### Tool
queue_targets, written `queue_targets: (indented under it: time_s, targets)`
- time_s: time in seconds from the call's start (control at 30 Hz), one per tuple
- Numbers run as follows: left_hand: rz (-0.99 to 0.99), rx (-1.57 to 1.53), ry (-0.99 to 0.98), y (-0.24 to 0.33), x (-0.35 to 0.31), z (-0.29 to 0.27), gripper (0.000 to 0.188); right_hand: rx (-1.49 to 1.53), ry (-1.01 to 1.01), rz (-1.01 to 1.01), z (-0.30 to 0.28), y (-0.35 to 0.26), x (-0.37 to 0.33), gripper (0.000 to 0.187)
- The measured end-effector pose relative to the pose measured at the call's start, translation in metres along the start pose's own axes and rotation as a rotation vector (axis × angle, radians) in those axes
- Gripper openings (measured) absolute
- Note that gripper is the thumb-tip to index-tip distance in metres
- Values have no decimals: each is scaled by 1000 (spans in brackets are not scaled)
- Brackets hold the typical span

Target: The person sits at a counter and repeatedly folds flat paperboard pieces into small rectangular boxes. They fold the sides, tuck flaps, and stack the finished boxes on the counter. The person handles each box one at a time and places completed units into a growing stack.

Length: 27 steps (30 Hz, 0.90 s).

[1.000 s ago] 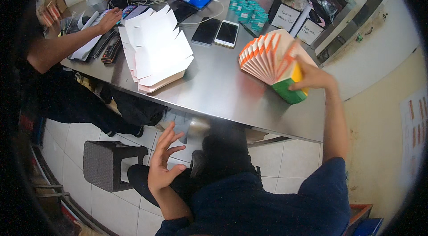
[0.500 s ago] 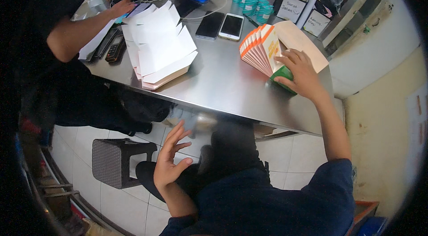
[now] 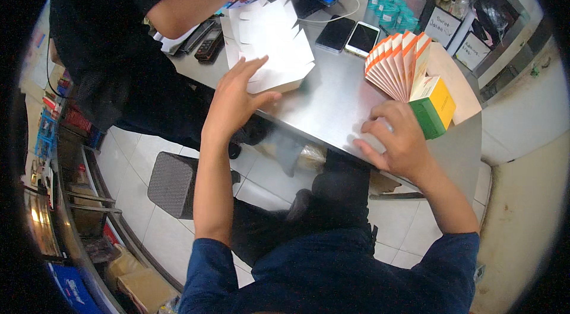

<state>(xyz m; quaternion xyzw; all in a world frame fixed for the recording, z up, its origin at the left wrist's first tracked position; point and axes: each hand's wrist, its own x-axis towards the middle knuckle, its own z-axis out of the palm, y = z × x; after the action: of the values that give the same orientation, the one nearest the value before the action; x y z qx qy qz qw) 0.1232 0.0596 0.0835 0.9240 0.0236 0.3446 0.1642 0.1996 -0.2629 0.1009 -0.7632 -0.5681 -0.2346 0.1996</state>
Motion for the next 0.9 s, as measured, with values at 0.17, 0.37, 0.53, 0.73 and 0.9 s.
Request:
queue_targets:
  time_s: [0.17,0.37,0.53,0.73,0.9]
  targets:
    - [-60,79,165,-4,15,-20,14,105,11,-14,-2,-4,-9,26]
    - [-214,-157,1153,32,-66,-98,20,288,75,-104,13,-8,-4,29]
    - [-209,-143,1515,76,-130,-142,49,591,222,-514,52,-62,58,56]
    - [-242,-421,986,95,-185,-127,68,946,40,-537,73,-166,101,79]
    - [-358,-533,908,93,-163,-127,18,1158,-297,-363,84,-177,97,55]
